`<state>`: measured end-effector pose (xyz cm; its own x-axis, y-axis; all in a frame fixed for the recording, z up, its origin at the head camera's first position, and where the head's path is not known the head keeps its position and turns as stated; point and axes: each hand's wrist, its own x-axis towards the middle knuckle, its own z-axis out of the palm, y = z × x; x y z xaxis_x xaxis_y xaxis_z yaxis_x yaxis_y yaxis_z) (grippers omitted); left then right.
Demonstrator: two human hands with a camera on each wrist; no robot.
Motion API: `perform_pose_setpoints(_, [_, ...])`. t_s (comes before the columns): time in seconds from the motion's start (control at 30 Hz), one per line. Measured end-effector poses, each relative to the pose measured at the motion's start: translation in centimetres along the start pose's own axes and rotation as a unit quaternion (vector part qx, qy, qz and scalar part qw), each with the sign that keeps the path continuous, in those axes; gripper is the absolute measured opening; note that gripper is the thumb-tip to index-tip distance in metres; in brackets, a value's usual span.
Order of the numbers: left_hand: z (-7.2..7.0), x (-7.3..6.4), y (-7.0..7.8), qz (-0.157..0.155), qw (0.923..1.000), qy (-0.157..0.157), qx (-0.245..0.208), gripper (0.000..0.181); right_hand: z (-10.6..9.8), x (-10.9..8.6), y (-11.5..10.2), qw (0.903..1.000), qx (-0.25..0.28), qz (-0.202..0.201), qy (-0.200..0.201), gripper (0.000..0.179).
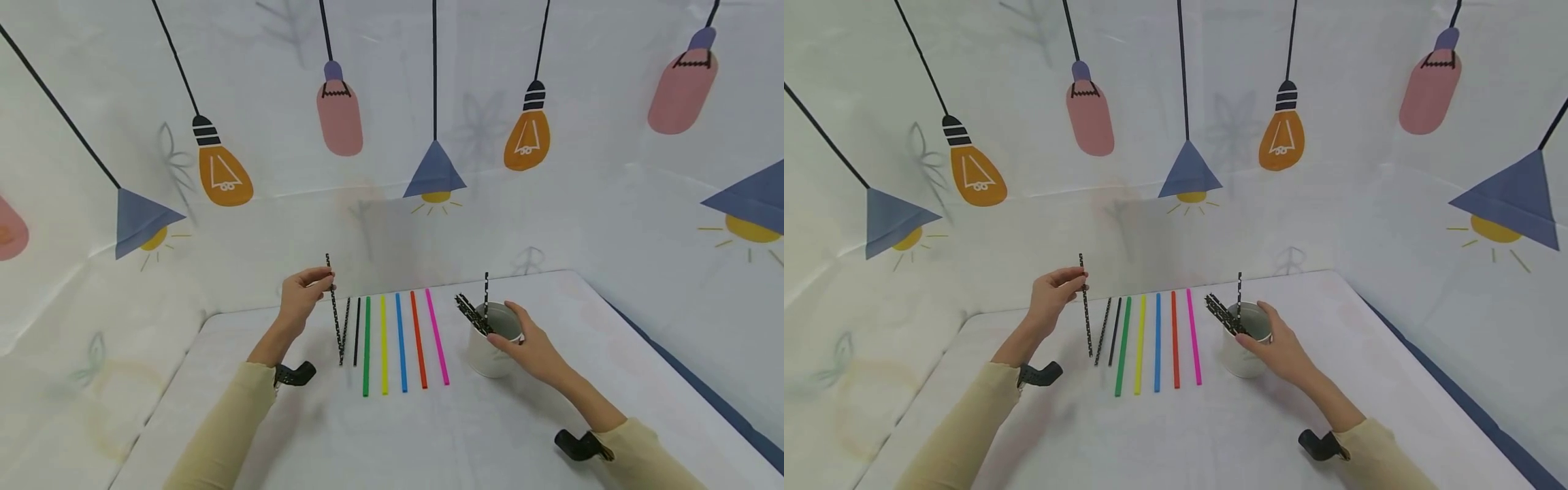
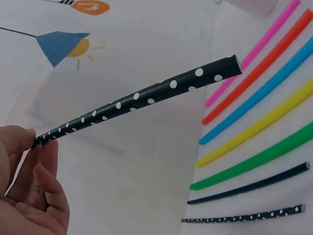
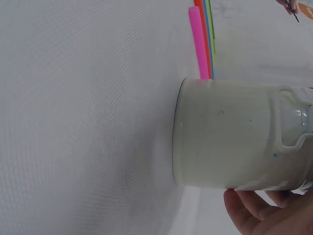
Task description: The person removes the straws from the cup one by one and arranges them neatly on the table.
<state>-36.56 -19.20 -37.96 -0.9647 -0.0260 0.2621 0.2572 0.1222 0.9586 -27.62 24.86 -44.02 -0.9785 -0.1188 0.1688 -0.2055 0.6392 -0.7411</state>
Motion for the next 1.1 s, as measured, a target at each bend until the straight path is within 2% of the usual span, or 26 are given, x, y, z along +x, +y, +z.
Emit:
perform_pose_setpoints(0.23, [-1.1, 0.0, -0.6, -0.011, 0.9986, -0.017, 0.049, 0.036, 0.0, 0.0, -0.4, 1.0, -0.005, 0.003, -0.001, 0.086])
perform_pose_setpoints(0.6, [-2.0, 0.2, -2.5, -0.047, 0.9949, -0.052, 0.073, 0.042, -0.1, 0.1, -0.4, 0.9999, -0.011, -0.003, -0.003, 0.085])
perform_pose_setpoints(0.87, [-2.3, 0.4, -4.9, -0.064, 0.9927, -0.052, 0.088, 0.041, 0.1, 0.2, 0.2, 0.9999, -0.013, -0.006, -0.001, 0.086])
perform_pose_setpoints(1.1, [-2.6, 0.6, -6.4, -0.089, 0.9906, -0.051, 0.091, 0.04, 0.0, 0.1, 0.1, 0.9999, -0.012, -0.008, -0.003, 0.085])
